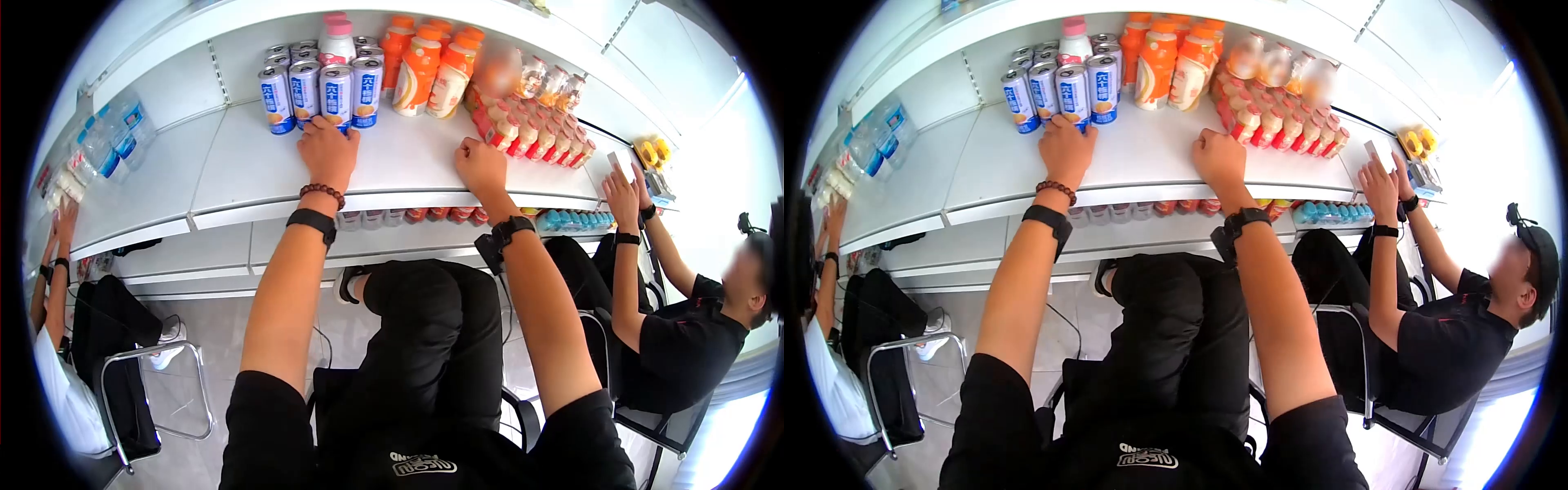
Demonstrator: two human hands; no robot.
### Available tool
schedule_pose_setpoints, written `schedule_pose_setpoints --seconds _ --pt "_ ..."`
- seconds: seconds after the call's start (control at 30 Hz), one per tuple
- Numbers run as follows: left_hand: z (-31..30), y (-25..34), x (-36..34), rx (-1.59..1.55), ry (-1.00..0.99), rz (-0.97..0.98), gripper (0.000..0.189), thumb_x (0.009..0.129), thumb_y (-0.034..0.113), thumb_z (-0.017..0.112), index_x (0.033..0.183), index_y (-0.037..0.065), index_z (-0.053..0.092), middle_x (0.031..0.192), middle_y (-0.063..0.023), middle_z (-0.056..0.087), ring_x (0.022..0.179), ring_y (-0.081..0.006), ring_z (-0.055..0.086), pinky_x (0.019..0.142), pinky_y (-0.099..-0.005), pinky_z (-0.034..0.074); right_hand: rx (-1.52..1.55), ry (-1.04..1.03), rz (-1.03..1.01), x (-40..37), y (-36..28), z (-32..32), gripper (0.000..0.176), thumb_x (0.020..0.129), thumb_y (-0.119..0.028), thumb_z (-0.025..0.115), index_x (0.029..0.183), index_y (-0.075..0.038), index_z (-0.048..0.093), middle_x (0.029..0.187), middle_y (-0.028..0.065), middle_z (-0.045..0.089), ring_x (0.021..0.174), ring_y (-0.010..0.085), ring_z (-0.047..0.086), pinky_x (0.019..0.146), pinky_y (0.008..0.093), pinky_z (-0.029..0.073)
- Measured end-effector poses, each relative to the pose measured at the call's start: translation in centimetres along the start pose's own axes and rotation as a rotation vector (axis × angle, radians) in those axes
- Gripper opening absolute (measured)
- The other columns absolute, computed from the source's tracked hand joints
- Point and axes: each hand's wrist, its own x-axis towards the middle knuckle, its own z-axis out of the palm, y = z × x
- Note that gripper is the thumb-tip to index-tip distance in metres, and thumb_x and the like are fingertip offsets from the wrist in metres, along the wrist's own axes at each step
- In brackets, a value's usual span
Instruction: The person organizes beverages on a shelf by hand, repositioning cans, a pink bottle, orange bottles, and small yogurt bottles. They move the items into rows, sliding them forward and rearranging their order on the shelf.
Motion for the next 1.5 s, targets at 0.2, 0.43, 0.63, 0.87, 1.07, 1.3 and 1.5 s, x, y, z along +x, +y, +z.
schedule_pose_setpoints --seconds 0.2,0.43,0.63,0.87,1.07,1.3,1.5 --pt "-0.2 0.0 -1.4 0.141 -0.025 0.049 0.045 0.086 0.037 0.066 0.098 -0.005 0.055 0.101 -0.0227 0.063 0.086 -0.0374 0.066 0.081 -0.0464 0.054 -0.002 0.016 0.01 -0.5 -0.3 -0.4 0.024 0.086 -0.024 0.056 0.083 -0.006 0.071 0.072 0.0189 0.068 0.069 0.0372 0.068 0.068 0.0484 0.054" --pt "-20.4 11.8 -7.6 -1.141 -1.034 0.752 0.028 0.097 0.015 0.056 0.121 0.002 0.06 0.081 -0.0062 0.067 0.074 -0.0202 0.066 0.072 -0.0331 0.053 0.056 -0.019 0.04 -0.4 -0.1 -0.7 0.022 0.084 -0.022 0.057 0.08 -0.005 0.07 0.071 0.0182 0.068 0.068 0.0369 0.068 0.067 0.0479 0.055" --pt "-25.5 16.7 -7.3 -1.753 -0.269 1.101 0.009 0.092 0.011 0.061 0.096 0.008 0.069 0.069 -0.0071 0.058 0.058 -0.0158 0.055 0.056 -0.0318 0.043 0.084 -0.014 0.052 -0.5 -0.2 -0.6 0.017 0.081 -0.019 0.058 0.076 -0.006 0.068 0.068 0.0168 0.066 0.066 0.0368 0.066 0.064 0.0471 0.053" --pt "-22.6 16.5 -6.7 -1.974 -0.248 0.968 0.01 0.092 0.012 0.061 0.096 0.008 0.069 0.069 -0.007 0.057 0.057 -0.0159 0.054 0.056 -0.0316 0.043 0.113 0.036 0.025 0.0 0.0 -0.4 0.016 0.08 -0.019 0.059 0.076 -0.008 0.069 0.067 0.0174 0.066 0.067 0.0377 0.066 0.063 0.0481 0.053" --pt "-22.7 15.8 -6.1 -2.054 -0.256 0.94 0.011 0.093 0.012 0.06 0.096 0.007 0.069 0.068 -0.0069 0.057 0.057 -0.0159 0.054 0.056 -0.0314 0.042 0.036 0.009 0.047 0.2 -0.5 -0.3 0.013 0.082 -0.018 0.06 0.081 -0.008 0.068 0.067 0.0139 0.066 0.065 0.0363 0.065 0.061 0.045 0.052" --pt "-23.1 15.2 -7.5 -2.159 -0.326 0.924 0.012 0.093 0.013 0.06 0.096 0.007 0.069 0.068 -0.0067 0.056 0.057 -0.016 0.053 0.055 -0.0311 0.042 0.06 0.005 0.08 -0.6 -0.4 -0.5 0.01 0.083 -0.017 0.06 0.081 -0.008 0.066 0.068 0.0144 0.066 0.065 0.0368 0.065 0.062 0.0454 0.051" --pt "-22.6 13.1 -8.0 -2.17 -0.351 0.89 0.013 0.093 0.014 0.059 0.096 0.007 0.069 0.067 -0.0066 0.056 0.056 -0.0161 0.053 0.055 -0.0309 0.042 0.049 0.08 0.021 -0.7 0.0 0.0 0.012 0.083 -0.019 0.059 0.08 -0.008 0.064 0.066 0.0164 0.065 0.063 0.0387 0.065 0.06 0.0489 0.052"
